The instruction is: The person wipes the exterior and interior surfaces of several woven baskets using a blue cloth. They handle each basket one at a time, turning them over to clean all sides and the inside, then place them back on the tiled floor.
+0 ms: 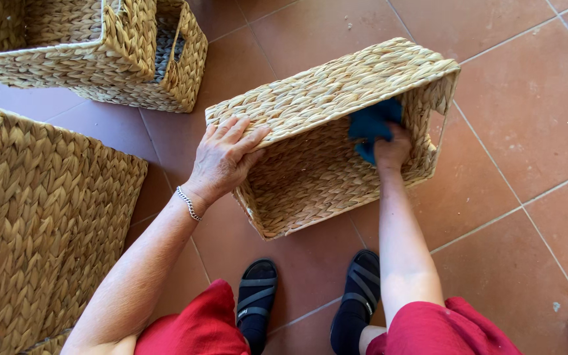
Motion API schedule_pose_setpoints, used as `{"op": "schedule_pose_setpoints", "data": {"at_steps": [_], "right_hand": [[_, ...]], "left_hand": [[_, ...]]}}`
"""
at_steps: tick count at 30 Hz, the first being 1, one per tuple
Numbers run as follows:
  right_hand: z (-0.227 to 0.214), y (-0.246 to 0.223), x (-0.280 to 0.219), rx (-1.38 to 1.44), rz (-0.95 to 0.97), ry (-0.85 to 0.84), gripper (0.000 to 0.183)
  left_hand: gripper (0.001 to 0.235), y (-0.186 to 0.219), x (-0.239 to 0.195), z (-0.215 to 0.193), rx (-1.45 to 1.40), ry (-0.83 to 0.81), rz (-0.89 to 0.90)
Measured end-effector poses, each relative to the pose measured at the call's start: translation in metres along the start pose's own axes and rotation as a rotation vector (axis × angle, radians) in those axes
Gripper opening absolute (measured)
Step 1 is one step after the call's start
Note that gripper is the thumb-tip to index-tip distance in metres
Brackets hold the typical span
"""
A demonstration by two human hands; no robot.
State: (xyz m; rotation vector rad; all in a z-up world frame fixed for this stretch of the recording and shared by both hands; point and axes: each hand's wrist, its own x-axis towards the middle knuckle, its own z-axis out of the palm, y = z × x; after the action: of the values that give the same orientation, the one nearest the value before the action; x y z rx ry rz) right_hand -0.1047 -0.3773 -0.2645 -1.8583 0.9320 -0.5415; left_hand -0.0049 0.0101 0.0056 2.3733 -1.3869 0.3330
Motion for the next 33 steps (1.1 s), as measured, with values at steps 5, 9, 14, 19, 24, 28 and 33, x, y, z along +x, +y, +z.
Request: {"op": "schedule_pose_setpoints", "data": {"at_steps": [5, 9, 14, 19, 24, 28, 33], "right_hand": [[0.060, -0.026, 0.011, 1.092, 0.328, 0.004, 0.051], [0.146, -0.070, -0.045, 0.695, 0.433, -0.188, 0.052], [0.180, -0.110, -0.147, 0.511, -0.300, -0.571, 0.050], [0.165, -0.118, -0.182, -0.070, -0.626, -0.714, 0.049], [0.111, -0.108, -0.173, -0.540, -0.493, -1.076, 0.054], [0.078, -0.129, -0.186, -0.720, -0.580, -1.096, 0.055], [-0.004, -0.204, -0.172, -0.932, -0.618, -1.186, 0.056]], "left_hand": [[0.047, 0.006, -0.002, -0.002, 0.012, -0.004, 0.006], [0.050, 0.010, -0.007, -0.004, 0.005, -0.055, -0.001], [0.053, 0.013, -0.011, -0.001, 0.051, -0.032, 0.000], [0.059, 0.018, -0.020, 0.004, 0.023, -0.034, -0.013], [0.057, 0.016, -0.012, 0.004, 0.024, -0.023, -0.020], [0.048, 0.019, -0.018, 0.005, 0.032, -0.041, 0.004], [0.048, 0.023, -0.016, 0.004, 0.018, -0.030, -0.006]]}}
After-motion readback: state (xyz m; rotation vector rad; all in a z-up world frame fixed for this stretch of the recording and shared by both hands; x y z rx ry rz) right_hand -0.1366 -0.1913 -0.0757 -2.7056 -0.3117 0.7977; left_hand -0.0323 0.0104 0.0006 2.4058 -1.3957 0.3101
